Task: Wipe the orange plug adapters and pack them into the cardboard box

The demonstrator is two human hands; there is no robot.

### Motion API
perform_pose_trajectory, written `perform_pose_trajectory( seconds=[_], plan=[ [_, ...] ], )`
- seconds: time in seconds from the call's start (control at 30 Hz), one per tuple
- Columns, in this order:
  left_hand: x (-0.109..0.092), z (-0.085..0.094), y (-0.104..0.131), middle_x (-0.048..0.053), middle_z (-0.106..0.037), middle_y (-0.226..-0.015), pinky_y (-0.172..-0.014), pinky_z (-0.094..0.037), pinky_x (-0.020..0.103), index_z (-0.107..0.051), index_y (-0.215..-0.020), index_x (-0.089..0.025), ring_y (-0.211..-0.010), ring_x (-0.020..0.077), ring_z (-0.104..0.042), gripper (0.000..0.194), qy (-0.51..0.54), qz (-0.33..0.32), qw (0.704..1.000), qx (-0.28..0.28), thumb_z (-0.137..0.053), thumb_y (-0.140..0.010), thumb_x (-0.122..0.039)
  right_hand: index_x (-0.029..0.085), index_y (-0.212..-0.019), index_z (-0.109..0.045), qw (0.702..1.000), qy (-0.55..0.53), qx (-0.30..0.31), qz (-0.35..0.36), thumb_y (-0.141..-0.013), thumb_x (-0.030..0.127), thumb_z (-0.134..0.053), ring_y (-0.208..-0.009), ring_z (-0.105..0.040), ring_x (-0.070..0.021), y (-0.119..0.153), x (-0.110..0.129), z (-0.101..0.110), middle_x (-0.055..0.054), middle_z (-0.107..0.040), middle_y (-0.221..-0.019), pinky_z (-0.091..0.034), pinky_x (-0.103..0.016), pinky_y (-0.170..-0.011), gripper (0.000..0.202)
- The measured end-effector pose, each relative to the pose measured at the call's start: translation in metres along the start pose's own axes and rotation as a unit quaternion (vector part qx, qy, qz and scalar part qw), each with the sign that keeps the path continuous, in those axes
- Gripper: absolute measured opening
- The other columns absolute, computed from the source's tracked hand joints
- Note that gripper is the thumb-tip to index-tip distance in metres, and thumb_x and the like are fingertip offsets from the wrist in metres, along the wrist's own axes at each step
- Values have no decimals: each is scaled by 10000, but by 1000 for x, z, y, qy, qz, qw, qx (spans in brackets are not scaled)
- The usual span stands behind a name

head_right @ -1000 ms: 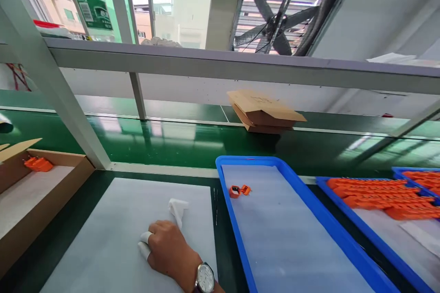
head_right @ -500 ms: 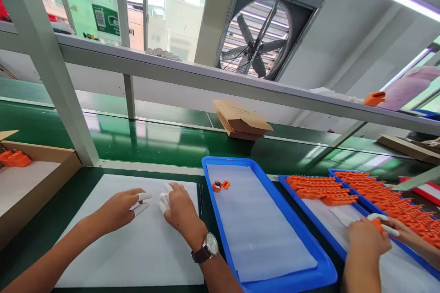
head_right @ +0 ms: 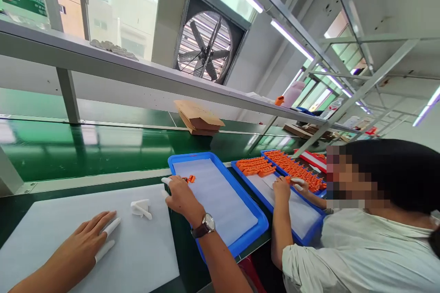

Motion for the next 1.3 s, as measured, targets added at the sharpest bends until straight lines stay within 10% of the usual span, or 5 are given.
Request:
perform_pose_trajectory(
  seconds=[0.17,0.37,0.63,0.87,1.3],
  plan=[
    [3,-11,-2,112,-362,-1624,-1187,-359,547,-773,-950,-161,-1532,339,-258,500,36,0,999,-23,-452,-642,68,202,-1299,-654,997,38,7,-68,-784,15,-594,-1195,-575,-301,-5,-72,10,-167,-673,-1254,-436,-392,-953,551],
    [9,-15,-3,93,-369,-1624,-1199,-350,521,-750,-874,-171,-1538,319,-251,441,77,9,996,-43,-473,-616,55,205,-1115,-720,996,33,29,-80,-763,68,-636,-969,-631,-234,-10,-87,6,-77,-713,-1007,-429,-321,-845,387],
    [20,19,-3,28,-402,-1621,-1086,-507,463,-702,-1152,-232,-1424,314,-478,586,199,43,970,-133,-518,-648,3,256,-1082,-647,997,-79,-28,5,-891,183,-583,-838,-568,-189,-1,6,32,-29,-647,-984,-432,-288,-748,214],
    [16,40,1,75,-658,-1257,-688,-622,350,-398,-1504,-326,-727,170,-679,704,330,20,897,-295,-614,-845,-209,251,-1129,-597,961,-251,18,112,-863,183,-627,-862,-590,-204,-7,116,-3,-27,-647,-988,-468,-301,-723,276],
    [29,1,4,78,-668,-1205,-897,-589,371,-532,-1377,-268,-984,207,-666,547,594,85,776,-196,-672,-850,-228,306,-1374,-530,892,-438,14,108,-882,120,-616,-1034,-620,-186,-3,112,-59,-39,-623,-1215,-538,-347,-918,533]
  ],
)
Point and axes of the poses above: each hand's wrist, its own y-axis away from the middle knuckle, its own z-axis out of the back of the hand, x = y × z, the point moved 5 cm from there along -y, towards the middle knuckle
